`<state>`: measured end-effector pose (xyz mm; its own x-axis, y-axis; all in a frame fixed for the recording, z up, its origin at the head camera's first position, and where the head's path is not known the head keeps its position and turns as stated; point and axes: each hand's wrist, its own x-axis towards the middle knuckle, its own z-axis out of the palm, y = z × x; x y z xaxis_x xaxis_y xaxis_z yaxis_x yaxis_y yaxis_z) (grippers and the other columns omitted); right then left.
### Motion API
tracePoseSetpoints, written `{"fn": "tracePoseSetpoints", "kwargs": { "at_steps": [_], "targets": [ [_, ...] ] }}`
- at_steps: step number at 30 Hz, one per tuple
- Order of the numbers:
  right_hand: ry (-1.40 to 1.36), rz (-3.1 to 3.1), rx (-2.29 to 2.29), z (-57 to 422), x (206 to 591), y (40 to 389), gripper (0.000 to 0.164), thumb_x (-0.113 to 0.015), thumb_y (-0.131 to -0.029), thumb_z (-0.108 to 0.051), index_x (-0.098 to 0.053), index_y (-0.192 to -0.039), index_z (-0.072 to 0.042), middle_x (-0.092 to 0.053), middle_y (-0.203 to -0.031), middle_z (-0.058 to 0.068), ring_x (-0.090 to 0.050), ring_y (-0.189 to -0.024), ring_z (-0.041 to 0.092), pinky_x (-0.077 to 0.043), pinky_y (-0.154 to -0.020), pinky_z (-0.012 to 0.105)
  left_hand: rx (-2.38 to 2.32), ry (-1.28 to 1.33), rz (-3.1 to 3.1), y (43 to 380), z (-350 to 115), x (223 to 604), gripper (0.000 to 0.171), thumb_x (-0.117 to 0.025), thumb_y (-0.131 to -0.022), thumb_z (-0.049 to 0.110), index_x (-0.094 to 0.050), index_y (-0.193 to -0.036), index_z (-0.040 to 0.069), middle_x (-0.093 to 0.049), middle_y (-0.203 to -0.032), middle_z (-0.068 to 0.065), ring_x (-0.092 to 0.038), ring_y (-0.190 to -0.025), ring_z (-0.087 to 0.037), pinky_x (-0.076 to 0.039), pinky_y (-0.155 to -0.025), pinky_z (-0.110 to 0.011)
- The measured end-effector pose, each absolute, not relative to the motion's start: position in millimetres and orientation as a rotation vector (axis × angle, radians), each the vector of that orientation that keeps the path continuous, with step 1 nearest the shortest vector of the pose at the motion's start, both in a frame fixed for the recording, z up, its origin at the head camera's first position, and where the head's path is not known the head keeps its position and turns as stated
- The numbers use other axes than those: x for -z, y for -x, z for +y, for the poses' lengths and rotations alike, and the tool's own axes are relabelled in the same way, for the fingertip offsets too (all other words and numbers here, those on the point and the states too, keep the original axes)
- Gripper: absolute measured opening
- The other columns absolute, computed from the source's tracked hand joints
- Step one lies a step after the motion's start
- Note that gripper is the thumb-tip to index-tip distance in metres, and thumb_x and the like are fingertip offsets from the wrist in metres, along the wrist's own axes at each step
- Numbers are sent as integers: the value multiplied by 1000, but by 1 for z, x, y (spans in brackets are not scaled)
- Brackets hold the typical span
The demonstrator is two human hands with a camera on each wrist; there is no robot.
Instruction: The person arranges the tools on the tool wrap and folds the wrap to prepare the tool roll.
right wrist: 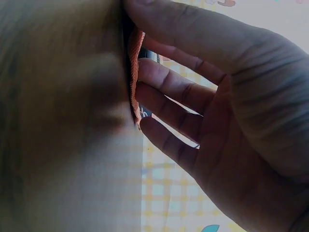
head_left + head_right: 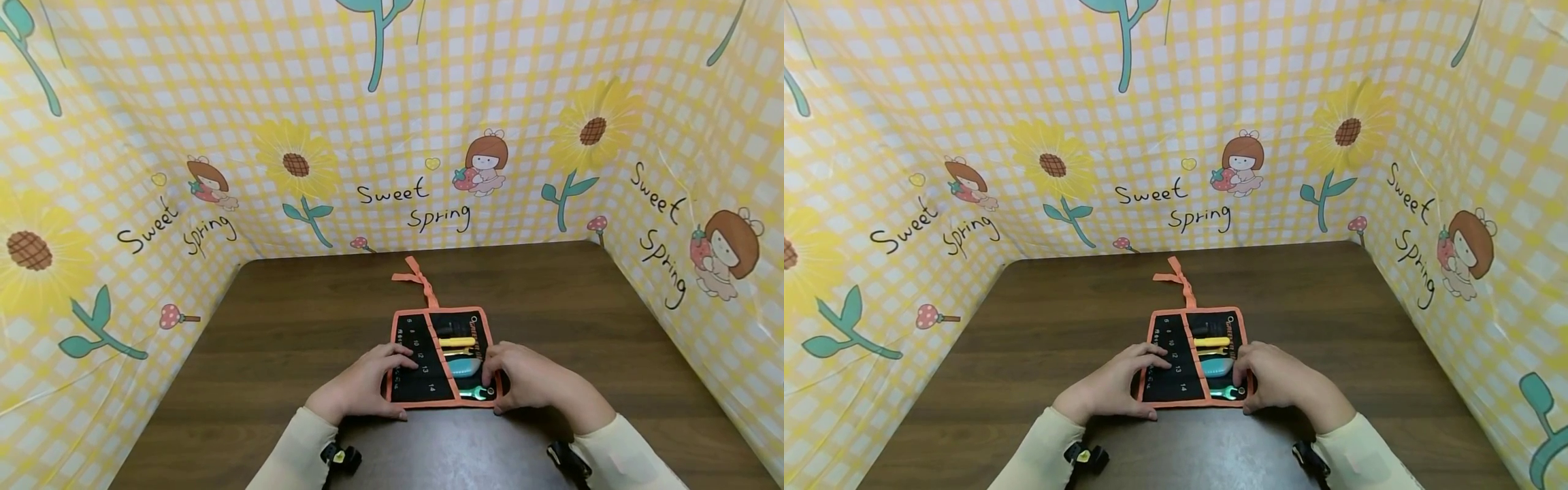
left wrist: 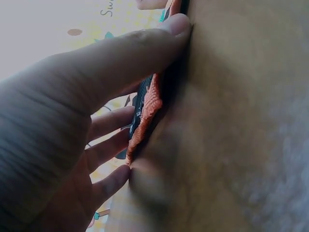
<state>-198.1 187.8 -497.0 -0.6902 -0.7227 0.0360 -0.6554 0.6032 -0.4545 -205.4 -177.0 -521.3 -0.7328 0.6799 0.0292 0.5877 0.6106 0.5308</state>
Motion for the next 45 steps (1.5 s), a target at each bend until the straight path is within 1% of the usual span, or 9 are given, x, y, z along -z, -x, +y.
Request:
{"fn": "tracePoseSetpoints", "kwargs": {
  "at_steps": [8, 14, 20, 25, 28, 31, 37, 40, 45],
  "targets": [
    [1204, 2674, 735, 191, 496, 199, 11, -89, -83, -23, -81, -85, -30, -60, -91, -18, -58, -88, 7, -50, -79, 32, -836, -1066, 2682, 204, -177, 520, 55, -87, -85, 41, -68, -134, 27, -50, -154, 5, -43, -144, -18, -40, -114, -48],
    [1176, 2673, 807, 192, 495, 202, 14, -84, -90, -19, -78, -84, -31, -64, -88, -22, -62, -82, 6, -52, -75, 30, -889, -1092, 2711, 206, -179, 522, 38, -82, -90, 39, -73, -125, 26, -58, -148, 6, -49, -139, -14, -44, -112, -44],
    [1021, 2656, 893, 193, 494, 203, 12, -76, -98, -19, -74, -88, -25, -66, -80, -17, -55, -67, 4, -47, -63, 28, -981, -1126, 2739, 212, -179, 529, 20, -76, -97, 36, -76, -114, 25, -66, -137, 6, -56, -134, -16, -46, -110, -46],
    [970, 2656, 960, 193, 497, 205, 12, -73, -99, -13, -69, -94, -23, -68, -83, -14, -60, -74, 3, -52, -69, 30, -1058, -1131, 2764, 215, -179, 533, 5, -72, -102, 33, -75, -103, 29, -71, -128, 7, -62, -126, -14, -49, -105, -45],
    [994, 2674, 997, 193, 501, 206, 18, -75, -96, -8, -66, -96, -23, -67, -87, -14, -62, -79, 4, -54, -73, 32, -1103, -1100, 2761, 215, -177, 534, 6, -71, -102, 33, -74, -100, 28, -72, -124, 8, -64, -122, -12, -51, -103, -44],
    [1057, 2707, 1028, 192, 504, 206, 25, -77, -92, -2, -66, -94, -24, -62, -91, -11, -60, -80, 8, -53, -72, 31, -1131, -1049, 2762, 215, -175, 536, 6, -72, -102, 32, -74, -101, 26, -73, -120, 9, -64, -119, -10, -51, -103, -43],
    [1167, 2648, 1076, 189, 505, 204, 33, -71, -90, 11, -79, -98, -19, -56, -92, -7, -55, -78, 8, -51, -69, 26, -1176, -994, 2788, 214, -172, 537, 11, -77, -98, 23, -75, -108, 26, -70, -109, 18, -66, -103, -5, -55, -94, -35],
    [1187, 2645, 1064, 190, 505, 204, 35, -69, -92, 11, -82, -103, -19, -56, -91, -8, -54, -78, 6, -51, -69, 25, -1212, -1028, 2798, 213, -171, 538, 12, -78, -97, 18, -74, -106, 27, -70, -106, 18, -66, -99, -4, -55, -91, -34],
    [1142, 2659, 1030, 190, 504, 204, 30, -73, -94, 2, -82, -109, -22, -58, -93, -8, -55, -75, 12, -49, -67, 26, -1218, -1076, 2825, 213, -170, 537, 17, -79, -96, 14, -75, -101, 29, -69, -106, 18, -67, -108, -8, -55, -97, -39]
  ]
}}
